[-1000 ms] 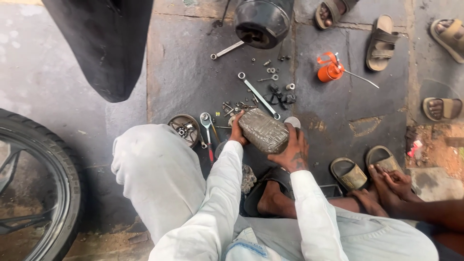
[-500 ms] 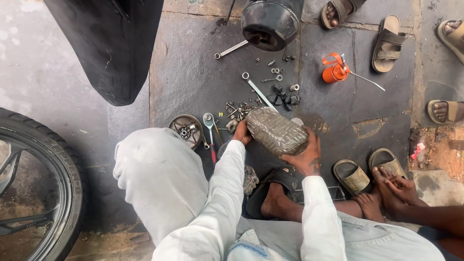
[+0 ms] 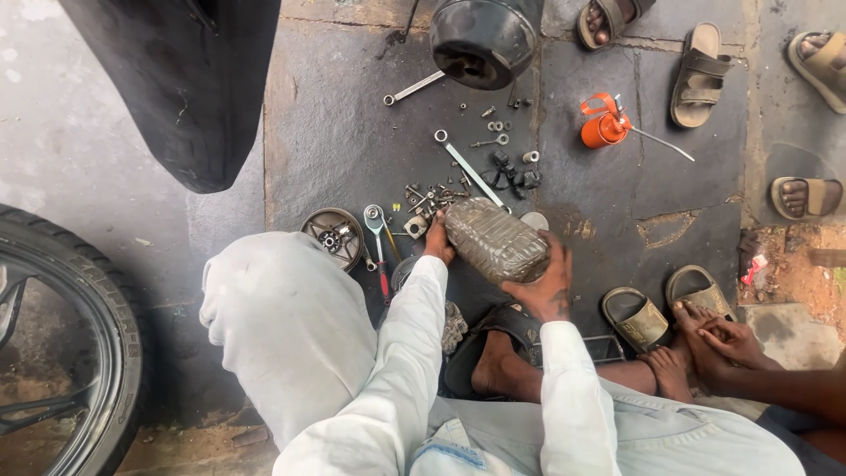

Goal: Inspecting and cleaning internal engine components and clutch parts of a motorcycle.

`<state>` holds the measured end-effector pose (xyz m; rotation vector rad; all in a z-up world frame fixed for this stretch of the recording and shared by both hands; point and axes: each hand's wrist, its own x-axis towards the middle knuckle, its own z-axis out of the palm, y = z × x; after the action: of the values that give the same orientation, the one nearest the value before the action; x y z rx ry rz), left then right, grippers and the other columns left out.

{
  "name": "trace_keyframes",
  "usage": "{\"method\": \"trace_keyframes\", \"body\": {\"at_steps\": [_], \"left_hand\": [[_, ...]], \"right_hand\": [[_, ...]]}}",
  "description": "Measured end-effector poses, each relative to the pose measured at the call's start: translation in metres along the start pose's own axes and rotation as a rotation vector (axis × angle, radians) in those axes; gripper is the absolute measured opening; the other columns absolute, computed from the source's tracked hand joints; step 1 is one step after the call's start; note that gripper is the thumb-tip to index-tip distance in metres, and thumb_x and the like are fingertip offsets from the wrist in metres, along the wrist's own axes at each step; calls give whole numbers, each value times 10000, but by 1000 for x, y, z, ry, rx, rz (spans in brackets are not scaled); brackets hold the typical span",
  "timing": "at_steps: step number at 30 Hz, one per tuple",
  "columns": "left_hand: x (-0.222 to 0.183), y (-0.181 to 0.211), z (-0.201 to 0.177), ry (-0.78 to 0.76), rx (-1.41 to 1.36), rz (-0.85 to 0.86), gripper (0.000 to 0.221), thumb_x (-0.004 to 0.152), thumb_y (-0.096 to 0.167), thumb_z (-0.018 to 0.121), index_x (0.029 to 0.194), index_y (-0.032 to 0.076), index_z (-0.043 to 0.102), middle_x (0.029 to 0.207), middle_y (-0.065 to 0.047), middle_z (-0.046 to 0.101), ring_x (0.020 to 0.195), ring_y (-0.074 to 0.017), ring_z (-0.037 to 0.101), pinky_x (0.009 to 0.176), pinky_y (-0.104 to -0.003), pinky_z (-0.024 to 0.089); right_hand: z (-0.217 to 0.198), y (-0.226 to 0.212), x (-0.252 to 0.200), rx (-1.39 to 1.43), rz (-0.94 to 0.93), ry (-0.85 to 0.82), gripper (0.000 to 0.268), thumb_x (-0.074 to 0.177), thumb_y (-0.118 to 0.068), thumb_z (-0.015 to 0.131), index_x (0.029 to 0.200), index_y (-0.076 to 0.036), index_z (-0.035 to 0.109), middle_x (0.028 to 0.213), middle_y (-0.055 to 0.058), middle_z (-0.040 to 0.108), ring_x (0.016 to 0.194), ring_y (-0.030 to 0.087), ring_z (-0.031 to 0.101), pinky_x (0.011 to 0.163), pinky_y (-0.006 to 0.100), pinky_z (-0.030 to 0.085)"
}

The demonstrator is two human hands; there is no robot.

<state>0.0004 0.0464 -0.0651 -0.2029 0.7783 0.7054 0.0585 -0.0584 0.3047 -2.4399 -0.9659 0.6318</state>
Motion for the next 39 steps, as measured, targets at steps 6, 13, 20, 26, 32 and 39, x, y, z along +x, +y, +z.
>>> {"method": "trace_keyframes", "body": {"at_steps": [6, 13, 20, 26, 32, 39], "left_hand": [[-2, 5, -1, -59, 14, 20, 492, 1043, 475, 487, 1412, 156, 547, 1417, -105, 594, 1279, -306, 574, 1073, -519, 500], [-37, 18, 25, -95, -42, 45, 542, 1001, 490, 514, 1438, 169, 529, 1431, -97, 587, 1307, -302, 566, 1083, -502, 501], [38, -17, -40, -198, -168, -79, 535, 1075, 424, 586, 1428, 25, 545, 1419, -163, 590, 1291, -307, 584, 1083, -486, 512], [-15, 25, 26, -128, -311, -162, 572, 1055, 496, 481, 1353, 19, 587, 1368, -184, 625, 1273, -347, 580, 1091, -509, 478], [-3, 15, 10, -204, -226, -265, 549, 1042, 451, 442, 1305, 4, 619, 1322, -191, 654, 1225, -357, 612, 1076, -501, 490], [42, -10, -29, -16, -237, -189, 441, 1057, 411, 581, 1294, 40, 607, 1267, -139, 665, 1138, -320, 656, 1045, -517, 540]], "right_hand": [[2, -12, -4, -8, -112, 59, 1097, 445, -103, 957, 1438, -154, 493, 1384, 157, 497, 1302, 383, 530, 1099, 474, 482], [2, -34, -10, -4, -96, 83, 1074, 463, -121, 956, 1431, -157, 492, 1369, 159, 486, 1294, 385, 518, 1086, 487, 477], [3, -51, -15, -18, -192, 148, 978, 506, -136, 937, 1396, -155, 531, 1365, 161, 492, 1308, 395, 511, 1086, 520, 481], [3, -41, -6, 35, -197, 200, 996, 501, -149, 931, 1411, -141, 527, 1368, 157, 500, 1295, 388, 537, 1067, 516, 503], [-2, -30, 2, 85, -147, 218, 966, 512, -140, 919, 1406, -134, 554, 1325, 143, 553, 1256, 346, 584, 1073, 468, 515], [1, -22, -3, 128, -116, 233, 941, 523, -137, 912, 1393, -119, 555, 1328, 148, 550, 1252, 337, 587, 1066, 450, 521]]}}
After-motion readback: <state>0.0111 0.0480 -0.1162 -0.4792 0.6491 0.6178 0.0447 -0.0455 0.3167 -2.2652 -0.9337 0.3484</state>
